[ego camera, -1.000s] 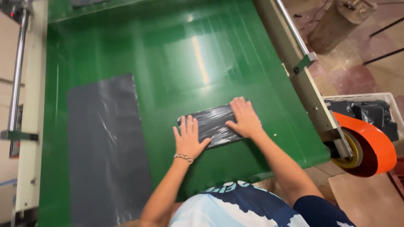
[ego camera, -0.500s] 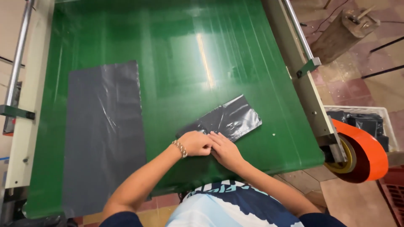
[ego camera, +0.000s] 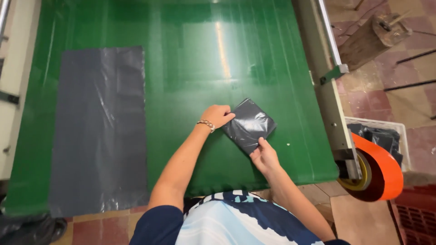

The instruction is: Folding plastic bags and stacking them into a red plastic crate

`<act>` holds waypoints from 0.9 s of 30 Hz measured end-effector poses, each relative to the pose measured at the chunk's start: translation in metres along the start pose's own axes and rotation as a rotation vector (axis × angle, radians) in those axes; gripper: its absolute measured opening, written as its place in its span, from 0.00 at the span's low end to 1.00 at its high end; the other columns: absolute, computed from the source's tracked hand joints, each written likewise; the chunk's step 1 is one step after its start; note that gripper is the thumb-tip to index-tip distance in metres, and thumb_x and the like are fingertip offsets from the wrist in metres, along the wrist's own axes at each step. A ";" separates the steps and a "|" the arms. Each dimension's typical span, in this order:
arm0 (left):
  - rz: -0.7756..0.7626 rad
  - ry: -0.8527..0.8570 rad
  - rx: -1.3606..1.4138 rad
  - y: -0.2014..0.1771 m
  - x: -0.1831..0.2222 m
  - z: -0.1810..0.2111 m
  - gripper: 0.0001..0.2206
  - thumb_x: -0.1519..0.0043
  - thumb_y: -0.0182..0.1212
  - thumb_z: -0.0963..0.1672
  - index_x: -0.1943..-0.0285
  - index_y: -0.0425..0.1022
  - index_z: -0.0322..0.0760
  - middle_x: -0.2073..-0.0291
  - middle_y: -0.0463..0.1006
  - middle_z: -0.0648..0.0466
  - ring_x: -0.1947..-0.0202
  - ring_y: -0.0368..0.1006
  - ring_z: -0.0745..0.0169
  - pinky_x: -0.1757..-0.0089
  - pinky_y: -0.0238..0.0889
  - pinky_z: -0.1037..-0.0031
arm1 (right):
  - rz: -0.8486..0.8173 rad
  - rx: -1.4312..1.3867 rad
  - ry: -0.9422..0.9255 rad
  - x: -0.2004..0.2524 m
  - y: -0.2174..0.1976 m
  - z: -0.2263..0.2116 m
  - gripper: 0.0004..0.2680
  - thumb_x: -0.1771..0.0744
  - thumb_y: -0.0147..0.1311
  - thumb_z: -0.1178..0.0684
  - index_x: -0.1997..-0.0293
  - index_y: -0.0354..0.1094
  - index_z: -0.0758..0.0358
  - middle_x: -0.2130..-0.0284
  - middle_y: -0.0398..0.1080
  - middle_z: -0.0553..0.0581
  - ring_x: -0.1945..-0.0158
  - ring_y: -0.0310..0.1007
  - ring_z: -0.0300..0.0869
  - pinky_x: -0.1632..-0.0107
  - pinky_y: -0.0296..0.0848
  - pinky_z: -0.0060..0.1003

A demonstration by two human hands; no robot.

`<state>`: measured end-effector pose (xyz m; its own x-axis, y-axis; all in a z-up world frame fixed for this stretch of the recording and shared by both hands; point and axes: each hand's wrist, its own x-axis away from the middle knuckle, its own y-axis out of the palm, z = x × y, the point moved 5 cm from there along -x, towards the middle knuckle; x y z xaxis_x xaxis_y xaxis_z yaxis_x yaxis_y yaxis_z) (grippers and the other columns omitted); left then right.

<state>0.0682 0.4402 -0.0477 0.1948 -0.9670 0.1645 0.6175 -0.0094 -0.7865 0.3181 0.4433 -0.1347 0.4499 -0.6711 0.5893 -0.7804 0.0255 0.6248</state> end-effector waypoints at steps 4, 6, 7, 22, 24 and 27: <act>0.226 -0.012 0.029 0.003 0.019 0.001 0.18 0.40 0.55 0.58 0.70 0.64 0.46 0.74 0.74 0.54 0.64 0.76 0.51 0.60 0.68 0.61 | 0.036 0.143 0.124 0.041 -0.008 -0.019 0.07 0.31 0.53 0.52 0.69 0.67 0.56 0.74 0.67 0.44 0.69 0.71 0.37 0.63 0.75 0.32; 0.482 0.145 0.033 -0.009 0.042 0.007 0.19 0.39 0.56 0.58 0.58 0.67 0.44 0.65 0.74 0.52 0.58 0.76 0.53 0.55 0.71 0.64 | 0.019 0.426 -0.179 0.081 0.024 -0.050 0.11 0.29 0.47 0.57 0.42 0.58 0.73 0.53 0.68 0.74 0.50 0.73 0.60 0.47 0.73 0.63; 0.503 0.105 0.025 -0.020 0.069 0.001 0.19 0.39 0.56 0.58 0.58 0.67 0.44 0.65 0.74 0.52 0.58 0.76 0.53 0.55 0.71 0.64 | -0.010 0.445 -0.149 0.090 0.028 -0.045 0.11 0.29 0.47 0.57 0.42 0.58 0.73 0.53 0.68 0.74 0.50 0.73 0.60 0.47 0.73 0.63; 0.449 -0.178 -0.958 -0.081 0.464 -0.190 0.50 0.64 0.76 0.48 0.28 0.55 0.43 0.28 0.58 0.50 0.28 0.52 0.48 0.40 0.56 0.45 | -1.530 1.625 -1.410 0.193 0.239 0.244 0.33 0.46 0.68 0.50 0.34 0.60 0.60 0.37 0.61 0.65 0.32 0.58 0.57 0.31 0.57 0.51; 0.345 -0.196 -0.945 -0.100 0.479 -0.226 0.59 0.75 0.81 0.47 0.27 0.54 0.45 0.29 0.57 0.51 0.28 0.52 0.51 0.39 0.58 0.48 | -1.587 1.880 -1.422 0.188 0.246 0.284 0.35 0.45 0.68 0.50 0.31 0.54 0.60 0.34 0.56 0.66 0.28 0.51 0.56 0.27 0.48 0.54; 0.100 -0.170 -0.773 -0.101 0.494 -0.280 0.51 0.67 0.80 0.48 0.30 0.57 0.47 0.30 0.58 0.55 0.29 0.52 0.56 0.39 0.57 0.52 | -1.511 1.996 -1.368 0.181 0.252 0.307 0.33 0.44 0.67 0.47 0.33 0.58 0.62 0.39 0.62 0.66 0.32 0.56 0.55 0.31 0.52 0.53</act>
<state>-0.1115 -0.1076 -0.0541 0.3735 -0.9210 0.1105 -0.1009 -0.1587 -0.9822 0.0699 0.1013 -0.0279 0.8864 0.4162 -0.2028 -0.1338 -0.1891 -0.9728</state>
